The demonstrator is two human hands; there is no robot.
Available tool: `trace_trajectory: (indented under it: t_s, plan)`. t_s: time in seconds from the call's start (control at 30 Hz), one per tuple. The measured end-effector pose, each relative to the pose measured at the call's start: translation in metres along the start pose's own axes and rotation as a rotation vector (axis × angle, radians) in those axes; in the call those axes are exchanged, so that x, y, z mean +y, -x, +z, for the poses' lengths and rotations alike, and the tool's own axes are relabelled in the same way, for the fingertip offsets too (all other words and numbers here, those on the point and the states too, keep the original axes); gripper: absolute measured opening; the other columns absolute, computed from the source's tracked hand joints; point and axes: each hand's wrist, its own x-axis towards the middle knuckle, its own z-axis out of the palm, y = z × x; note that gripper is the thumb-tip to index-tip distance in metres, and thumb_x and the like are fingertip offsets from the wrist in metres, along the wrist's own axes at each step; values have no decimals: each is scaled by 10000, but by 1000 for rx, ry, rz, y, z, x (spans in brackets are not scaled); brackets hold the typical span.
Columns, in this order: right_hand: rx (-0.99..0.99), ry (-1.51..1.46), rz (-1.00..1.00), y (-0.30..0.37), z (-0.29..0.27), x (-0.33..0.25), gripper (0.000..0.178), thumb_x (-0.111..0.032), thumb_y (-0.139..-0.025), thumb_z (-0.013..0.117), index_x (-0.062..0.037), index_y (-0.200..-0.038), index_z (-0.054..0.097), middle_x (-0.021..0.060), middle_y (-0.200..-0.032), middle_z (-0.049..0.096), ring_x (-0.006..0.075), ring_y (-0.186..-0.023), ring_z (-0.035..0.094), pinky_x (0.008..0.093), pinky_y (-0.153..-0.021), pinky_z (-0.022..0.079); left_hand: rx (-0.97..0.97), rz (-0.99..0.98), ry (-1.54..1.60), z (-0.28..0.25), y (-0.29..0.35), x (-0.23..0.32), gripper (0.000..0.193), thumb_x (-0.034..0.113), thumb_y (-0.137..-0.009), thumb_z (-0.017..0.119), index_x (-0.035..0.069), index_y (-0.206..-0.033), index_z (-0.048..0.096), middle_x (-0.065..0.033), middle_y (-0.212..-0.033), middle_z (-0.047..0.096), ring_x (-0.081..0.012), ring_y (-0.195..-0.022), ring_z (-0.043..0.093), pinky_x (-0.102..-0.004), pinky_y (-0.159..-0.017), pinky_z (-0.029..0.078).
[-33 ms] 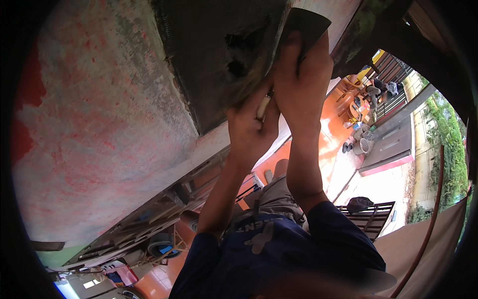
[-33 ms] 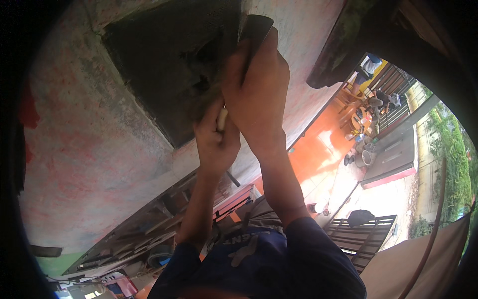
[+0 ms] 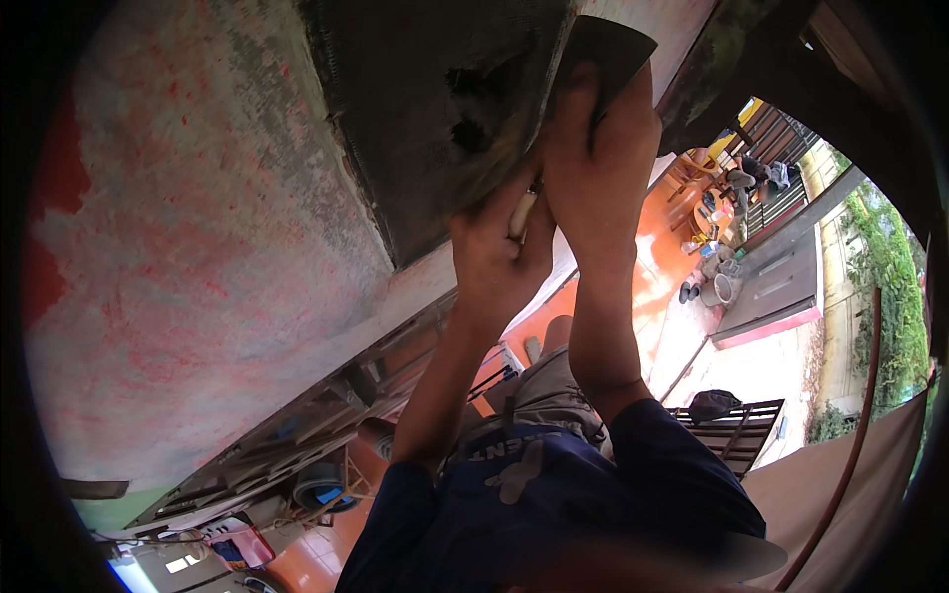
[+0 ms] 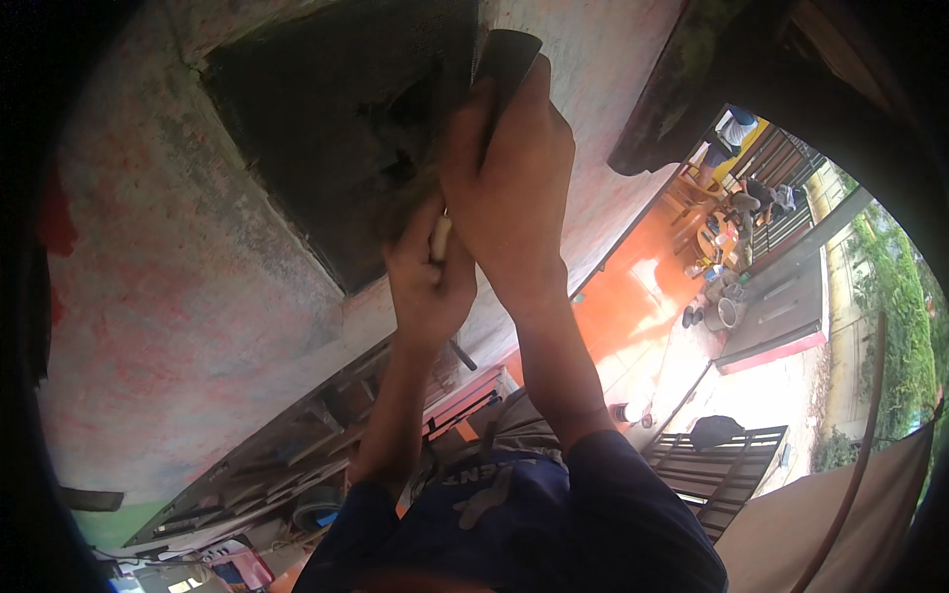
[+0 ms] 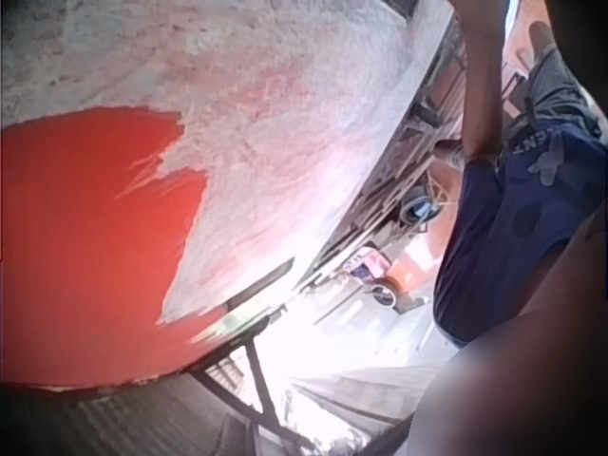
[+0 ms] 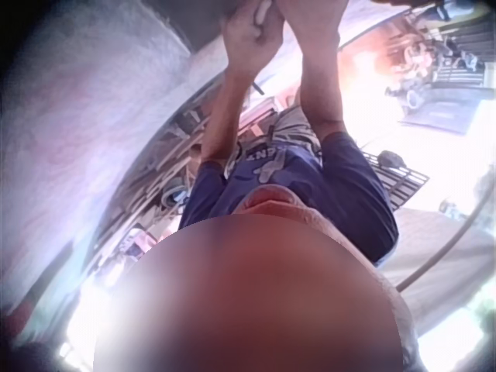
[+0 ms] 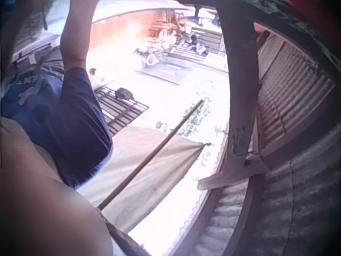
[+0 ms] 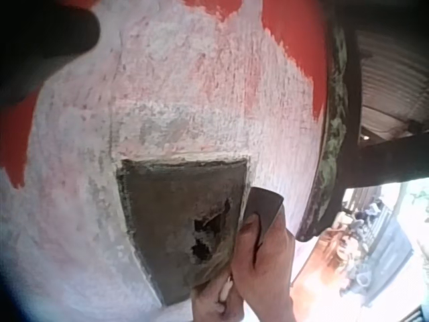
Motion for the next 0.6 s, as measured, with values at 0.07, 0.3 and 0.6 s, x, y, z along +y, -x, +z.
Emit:
trace_trajectory:
  t_s: [0.07,0.3,0.6]
  plan:
    - [2,-2,4,-1,0,0,101,-1,-911,522,45,-980,465,231,-673,579,463,-614,591,490,-503,428,-12,-22,-4,-1,-1,2,322,-8,-876,598,-51,-1193,624,-97,-669,599,-74,-619,552,-266,-554,449]
    - [-13,47,-4,-8,9,-1,107,-7,-912,529,38,-970,451,233,-677,582,468,-620,587,500,-514,430,-5,-59,37,-2,-9,1,310,-10,-888,591,-51,-1194,624,-80,-659,583,-60,-624,534,-263,-536,435]
    - [-105,299,114,-13,12,-27,215,-23,-870,557,29,-1005,398,266,-712,604,492,-703,625,550,-596,500,-127,-306,261,-21,-11,17,357,-1,-928,559,-26,-1283,592,-35,-828,638,-43,-761,538,-224,-635,447]
